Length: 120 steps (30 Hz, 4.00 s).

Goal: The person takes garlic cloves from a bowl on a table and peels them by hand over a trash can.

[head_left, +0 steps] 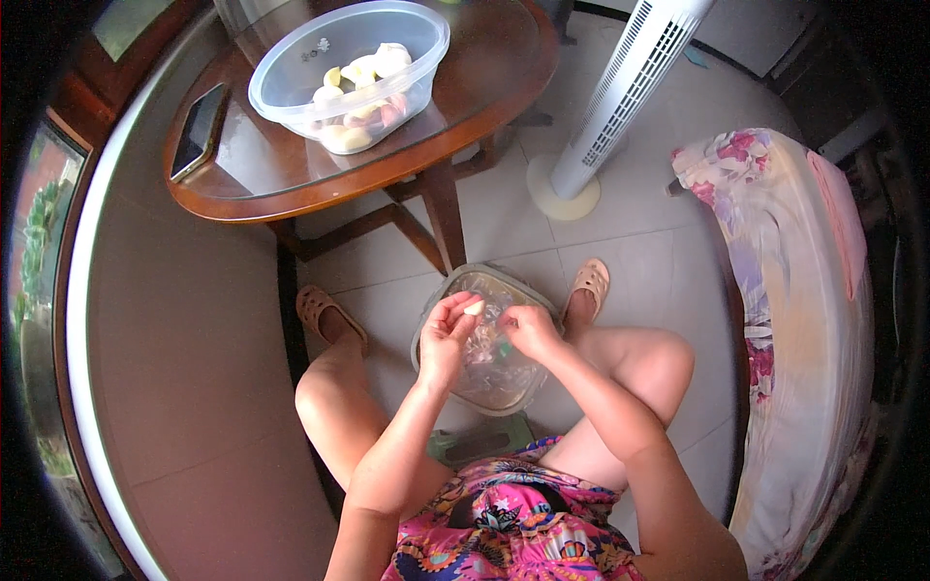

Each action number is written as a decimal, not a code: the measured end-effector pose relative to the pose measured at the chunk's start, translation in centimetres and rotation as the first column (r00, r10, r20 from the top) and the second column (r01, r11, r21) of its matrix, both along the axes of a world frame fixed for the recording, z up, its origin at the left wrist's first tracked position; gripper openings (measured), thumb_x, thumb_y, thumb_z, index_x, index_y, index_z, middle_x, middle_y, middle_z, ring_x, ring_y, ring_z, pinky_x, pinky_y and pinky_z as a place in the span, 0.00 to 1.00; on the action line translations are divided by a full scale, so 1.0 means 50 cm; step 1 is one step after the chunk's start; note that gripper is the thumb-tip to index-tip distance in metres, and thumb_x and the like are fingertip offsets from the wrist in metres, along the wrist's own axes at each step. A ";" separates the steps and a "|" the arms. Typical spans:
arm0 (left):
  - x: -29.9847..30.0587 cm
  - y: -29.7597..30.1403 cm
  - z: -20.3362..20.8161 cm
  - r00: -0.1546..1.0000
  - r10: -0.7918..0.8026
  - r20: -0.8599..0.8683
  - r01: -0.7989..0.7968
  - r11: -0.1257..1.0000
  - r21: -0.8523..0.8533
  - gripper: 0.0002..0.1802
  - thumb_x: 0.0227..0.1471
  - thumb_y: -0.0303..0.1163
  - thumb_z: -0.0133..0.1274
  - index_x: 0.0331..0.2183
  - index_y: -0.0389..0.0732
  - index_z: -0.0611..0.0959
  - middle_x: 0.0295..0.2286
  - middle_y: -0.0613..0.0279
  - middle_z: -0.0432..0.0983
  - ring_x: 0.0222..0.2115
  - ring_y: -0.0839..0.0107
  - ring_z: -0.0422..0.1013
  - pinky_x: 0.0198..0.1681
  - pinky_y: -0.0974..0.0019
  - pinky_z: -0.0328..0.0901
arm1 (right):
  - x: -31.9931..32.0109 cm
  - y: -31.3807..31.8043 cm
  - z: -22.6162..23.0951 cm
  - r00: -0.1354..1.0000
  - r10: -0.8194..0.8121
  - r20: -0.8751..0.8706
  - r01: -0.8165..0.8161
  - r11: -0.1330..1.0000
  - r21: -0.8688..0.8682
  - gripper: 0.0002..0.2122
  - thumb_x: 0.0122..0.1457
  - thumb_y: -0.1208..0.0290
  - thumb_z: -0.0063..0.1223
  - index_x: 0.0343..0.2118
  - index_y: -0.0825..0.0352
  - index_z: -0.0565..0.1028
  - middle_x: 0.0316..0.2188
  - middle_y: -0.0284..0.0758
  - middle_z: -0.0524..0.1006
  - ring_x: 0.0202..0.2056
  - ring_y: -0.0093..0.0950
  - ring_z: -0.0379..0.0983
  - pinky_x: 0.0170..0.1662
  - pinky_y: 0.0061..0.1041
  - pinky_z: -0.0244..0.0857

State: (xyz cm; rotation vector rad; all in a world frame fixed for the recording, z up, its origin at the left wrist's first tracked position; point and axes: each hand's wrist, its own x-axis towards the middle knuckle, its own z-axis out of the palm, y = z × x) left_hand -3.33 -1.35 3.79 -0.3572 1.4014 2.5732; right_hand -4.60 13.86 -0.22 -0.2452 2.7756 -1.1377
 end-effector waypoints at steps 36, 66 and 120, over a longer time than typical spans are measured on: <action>0.027 0.013 0.007 0.998 -0.015 0.058 0.023 0.990 -0.140 0.16 0.39 0.21 0.49 0.36 0.32 0.69 0.29 0.58 0.70 0.27 0.74 0.68 0.32 0.75 0.63 | 0.001 -0.023 0.104 0.871 0.160 0.465 0.275 0.626 -0.730 0.04 0.46 0.77 0.43 0.18 0.70 0.65 0.14 0.33 0.68 0.12 0.16 0.61 0.14 0.14 0.56; 0.027 0.013 0.002 0.993 -0.055 0.105 0.056 0.998 0.002 0.17 0.38 0.22 0.50 0.36 0.31 0.69 0.28 0.60 0.71 0.27 0.77 0.67 0.33 0.77 0.61 | 0.001 -0.007 0.109 0.761 0.235 0.605 0.427 0.520 -0.740 0.03 0.46 0.75 0.43 0.21 0.68 0.64 0.16 0.35 0.68 0.15 0.20 0.64 0.17 0.17 0.60; 0.025 0.004 -0.003 0.983 -0.180 -0.034 0.159 0.931 -0.329 0.13 0.38 0.22 0.51 0.32 0.34 0.74 0.24 0.63 0.71 0.25 0.79 0.66 0.31 0.76 0.63 | 0.011 -0.021 0.117 0.908 0.149 0.392 0.182 0.702 -0.688 0.04 0.48 0.77 0.43 0.23 0.72 0.64 0.18 0.37 0.70 0.19 0.23 0.69 0.19 0.18 0.65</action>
